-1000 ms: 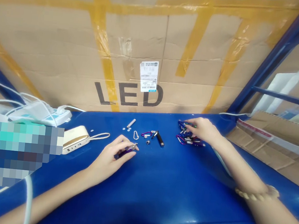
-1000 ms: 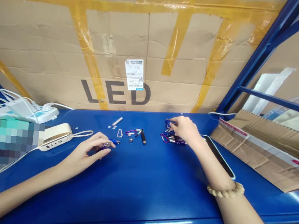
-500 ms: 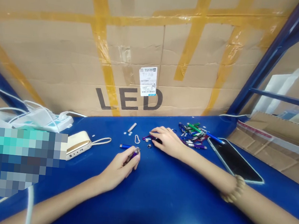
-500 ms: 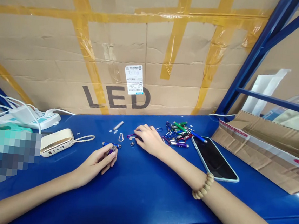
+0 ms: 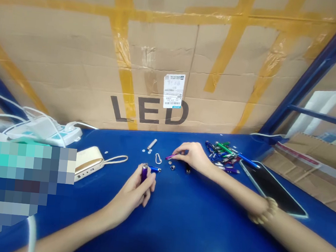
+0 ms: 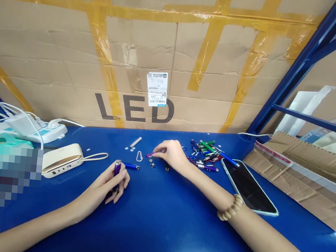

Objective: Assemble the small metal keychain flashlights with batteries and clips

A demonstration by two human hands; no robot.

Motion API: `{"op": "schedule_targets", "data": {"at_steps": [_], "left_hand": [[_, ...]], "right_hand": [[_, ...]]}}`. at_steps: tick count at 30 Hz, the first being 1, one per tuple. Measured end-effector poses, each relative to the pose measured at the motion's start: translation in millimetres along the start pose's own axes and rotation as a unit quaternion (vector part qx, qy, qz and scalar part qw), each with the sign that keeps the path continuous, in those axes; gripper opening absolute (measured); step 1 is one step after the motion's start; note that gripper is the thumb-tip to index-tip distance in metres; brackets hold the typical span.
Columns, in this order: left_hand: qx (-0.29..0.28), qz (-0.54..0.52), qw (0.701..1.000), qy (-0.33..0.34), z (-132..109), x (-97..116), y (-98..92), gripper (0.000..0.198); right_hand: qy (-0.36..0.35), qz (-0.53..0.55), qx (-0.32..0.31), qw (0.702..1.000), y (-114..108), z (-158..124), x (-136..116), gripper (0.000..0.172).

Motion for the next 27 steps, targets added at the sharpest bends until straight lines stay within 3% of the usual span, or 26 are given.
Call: {"op": "schedule_targets", "data": {"at_steps": [4, 6, 10, 15, 18, 23, 27], "left_hand": [[-0.050, -0.042, 0.997, -0.036, 0.3, -3.4, 4.2, 0.042], [-0.089, -0.077, 0.992, -0.051, -1.0, -4.0, 8.2, 0.041], [-0.137, -0.144, 0.977, -0.073, -6.5, -3.1, 16.3, 0.033], [-0.141, -0.172, 0.973, -0.058, -9.9, -2.5, 18.1, 0.040], [-0.126, -0.158, 0.979, -0.035, -8.7, -2.6, 13.6, 0.038], [-0.006, -0.070, 0.995, 0.073, -7.4, 1.9, -2.5, 0.033], [0.008, -0.052, 0.993, 0.105, -10.4, -0.7, -2.5, 0.030]], "right_hand": [[0.000, 0.192, 0.053, 0.980, -2.4, -18.9, -20.6, 0.012], [-0.021, 0.248, 0.039, 0.968, 2.6, -31.7, -35.7, 0.012], [-0.036, 0.269, -0.033, 0.962, 18.1, -52.1, -57.8, 0.009], [-0.034, 0.282, -0.026, 0.958, 19.0, -56.4, -62.4, 0.008], [-0.046, 0.267, -0.038, 0.962, 15.7, -55.7, -63.6, 0.004], [-0.056, 0.198, 0.008, 0.978, 10.7, -62.1, -65.9, 0.026], [-0.177, 0.095, 0.029, 0.979, 18.0, -72.5, -78.5, 0.033]]}}
Point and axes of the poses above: each hand's wrist, its own z-axis towards the middle knuckle, its own y-axis out of the palm, x = y × z, the point moved 5 cm from there along z, towards the middle knuckle, and after that the axes turned 6 degrees about -z, right-handed, at the moved point
